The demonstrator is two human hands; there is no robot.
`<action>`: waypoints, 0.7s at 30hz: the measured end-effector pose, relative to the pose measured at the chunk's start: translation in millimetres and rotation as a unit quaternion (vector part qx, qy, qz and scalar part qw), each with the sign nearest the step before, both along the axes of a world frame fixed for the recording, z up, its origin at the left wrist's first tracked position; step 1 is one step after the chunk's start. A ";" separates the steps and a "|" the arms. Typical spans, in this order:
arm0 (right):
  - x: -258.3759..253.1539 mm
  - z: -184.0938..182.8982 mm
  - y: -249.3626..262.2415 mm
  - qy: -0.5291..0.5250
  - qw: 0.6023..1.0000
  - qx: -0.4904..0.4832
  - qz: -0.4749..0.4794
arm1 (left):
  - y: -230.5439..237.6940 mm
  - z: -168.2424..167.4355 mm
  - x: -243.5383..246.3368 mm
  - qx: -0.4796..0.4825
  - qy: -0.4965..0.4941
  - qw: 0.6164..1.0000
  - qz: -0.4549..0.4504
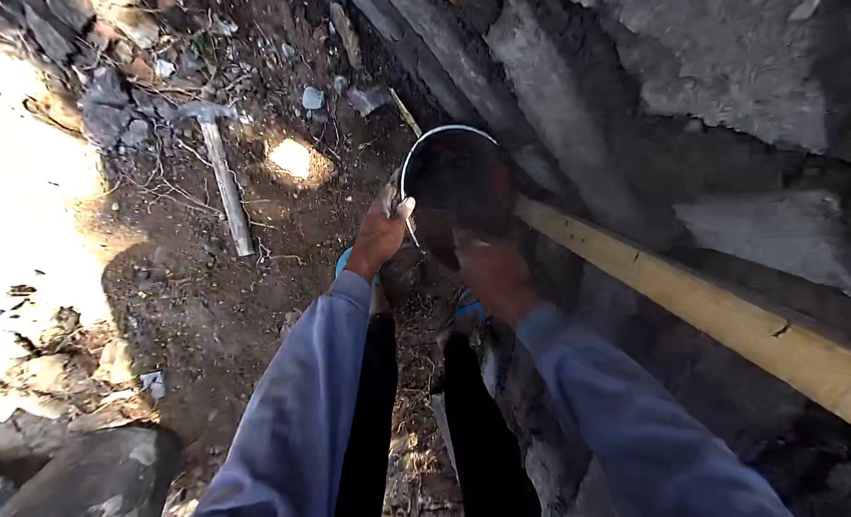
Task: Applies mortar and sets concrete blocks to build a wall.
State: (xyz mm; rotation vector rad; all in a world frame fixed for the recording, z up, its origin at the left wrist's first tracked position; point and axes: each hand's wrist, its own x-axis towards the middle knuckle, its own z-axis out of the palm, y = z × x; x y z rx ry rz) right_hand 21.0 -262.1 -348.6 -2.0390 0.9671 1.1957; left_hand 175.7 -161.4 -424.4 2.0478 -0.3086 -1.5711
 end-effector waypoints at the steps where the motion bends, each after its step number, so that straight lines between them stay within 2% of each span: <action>1: -4.7 0.4 -16.4 0.004 0.999 -0.002 -0.040 | -0.2 10.0 0.8 0.000 0.003 1.000 0.007; 2: -10.9 -4.9 -28.8 0.000 0.992 0.020 -0.122 | 0.2 15.1 -0.7 0.002 0.009 1.000 0.018; 4: -23.0 -37.8 -33.7 -0.018 0.944 0.114 -0.308 | 2.3 14.5 -5.8 0.009 0.016 0.999 0.030; 5: -24.3 -59.6 -31.5 -0.010 0.927 0.162 -0.337 | 1.0 8.3 -7.0 0.005 0.008 0.999 0.032; 7: -27.4 -90.5 -29.9 0.012 0.956 0.179 -0.234 | -1.5 -15.4 -5.2 -0.018 0.004 0.999 0.035; 9: -38.5 -80.7 -33.1 0.024 0.989 0.105 -0.100 | -1.4 -21.9 -2.9 -0.014 0.007 0.999 0.028; 10: -47.3 -67.0 -33.0 0.020 0.996 0.044 -0.073 | -2.1 -14.7 -1.8 -0.003 0.009 1.000 0.026; 12: -57.5 -50.2 -35.6 0.033 0.995 -0.051 -0.074 | -1.7 0.9 -0.3 0.010 0.015 0.999 0.034; 14: -61.9 -63.0 -33.6 0.062 0.991 -0.080 -0.092 | 1.9 1.6 -5.4 0.014 0.030 0.999 0.043; 18: -28.4 -132.4 -15.8 0.036 0.990 0.021 -0.137 | 12.3 -3.4 -12.0 0.010 0.028 0.998 0.064; 21: -28.8 -144.1 -4.7 0.006 0.989 0.067 -0.134 | 11.8 -5.5 -12.2 0.011 0.029 0.997 0.070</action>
